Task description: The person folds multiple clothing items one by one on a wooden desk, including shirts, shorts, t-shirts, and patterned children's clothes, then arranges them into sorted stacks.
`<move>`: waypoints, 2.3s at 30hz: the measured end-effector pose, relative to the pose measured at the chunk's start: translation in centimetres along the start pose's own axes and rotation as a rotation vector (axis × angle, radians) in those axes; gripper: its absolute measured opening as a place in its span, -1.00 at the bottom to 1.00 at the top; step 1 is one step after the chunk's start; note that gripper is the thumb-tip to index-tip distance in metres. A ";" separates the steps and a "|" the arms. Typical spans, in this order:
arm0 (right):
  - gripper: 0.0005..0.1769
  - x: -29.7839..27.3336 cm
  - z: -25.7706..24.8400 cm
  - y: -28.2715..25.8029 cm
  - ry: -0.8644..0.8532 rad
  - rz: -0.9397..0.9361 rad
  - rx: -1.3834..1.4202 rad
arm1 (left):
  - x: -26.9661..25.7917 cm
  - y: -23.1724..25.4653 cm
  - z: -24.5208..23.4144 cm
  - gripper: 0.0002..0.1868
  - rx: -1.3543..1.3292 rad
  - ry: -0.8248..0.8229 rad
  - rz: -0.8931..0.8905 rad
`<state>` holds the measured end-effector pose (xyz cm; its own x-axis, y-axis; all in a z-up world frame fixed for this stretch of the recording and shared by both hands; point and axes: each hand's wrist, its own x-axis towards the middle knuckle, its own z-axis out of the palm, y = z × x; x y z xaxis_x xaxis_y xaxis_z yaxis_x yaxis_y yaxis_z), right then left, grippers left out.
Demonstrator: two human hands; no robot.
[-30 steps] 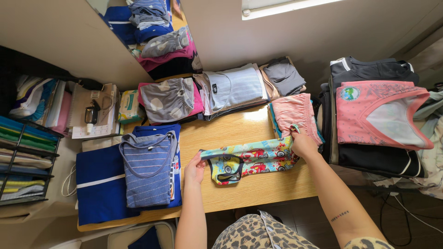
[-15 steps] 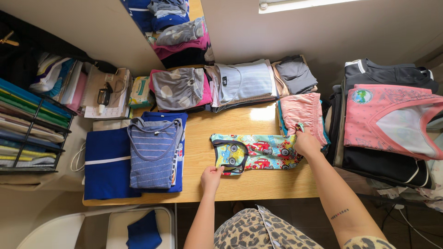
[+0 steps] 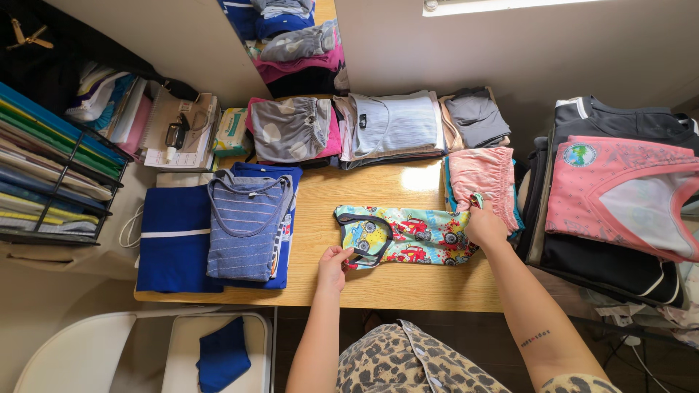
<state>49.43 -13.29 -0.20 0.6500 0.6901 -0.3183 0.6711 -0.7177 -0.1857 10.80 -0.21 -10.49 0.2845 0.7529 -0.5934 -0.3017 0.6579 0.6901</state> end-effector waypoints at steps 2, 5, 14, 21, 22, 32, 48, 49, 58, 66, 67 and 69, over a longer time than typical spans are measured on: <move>-0.54 0.1 0.0 0.0 0.004 0.000 0.016 | 0.2 -0.5 0.1 -0.72 0.189 0.040 0.181; -0.58 0.2 0.1 0.1 0.017 -0.012 0.019 | 0.3 -0.1 0.8 -0.68 0.187 0.094 0.178; -0.58 0.2 0.0 0.0 0.009 -0.009 0.014 | 0.8 0.7 0.6 -0.72 0.291 0.063 0.244; -0.58 0.3 0.0 0.0 0.013 -0.007 0.003 | 1.4 2.1 -3.1 -0.76 -0.419 -0.239 -0.051; -0.59 0.3 0.0 -0.1 0.005 0.007 0.007 | 1.3 2.3 -3.6 -0.73 -0.555 -0.120 -0.031; -0.56 0.0 -0.8 -0.3 -0.017 0.011 0.013 | -0.3 2.4 -4.7 -0.40 0.226 -0.101 0.155; -0.05 -12.2 -8.5 7.4 0.108 -0.202 0.607 | -3.7 7.1 0.4 -0.69 1.184 0.201 0.602; -0.05 -13.3 -8.8 7.5 0.102 -0.178 0.650 | -4.2 6.9 2.4 -0.67 1.125 0.115 0.604; 0.00 -18.3 -3.3 12.5 0.059 -0.044 0.786 | -8.7 -4.9 16.3 -0.20 1.604 -0.752 1.152; -0.09 -21.8 -0.1 14.4 0.188 0.096 0.594 | -12.3 -5.4 20.3 0.12 1.928 -0.963 0.732; -0.10 -21.9 -0.4 13.2 0.209 0.102 0.541 | -12.1 -5.6 20.4 0.15 1.886 -0.958 0.720; -0.07 -21.6 -1.7 9.4 0.261 0.013 0.598 | -10.6 -5.1 20.3 0.16 1.241 -1.065 0.300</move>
<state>42.29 -34.82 6.56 0.7726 0.6268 -0.1014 0.3974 -0.6019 -0.6927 27.74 -11.88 0.70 0.9645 0.1499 -0.2173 0.2542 -0.3052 0.9177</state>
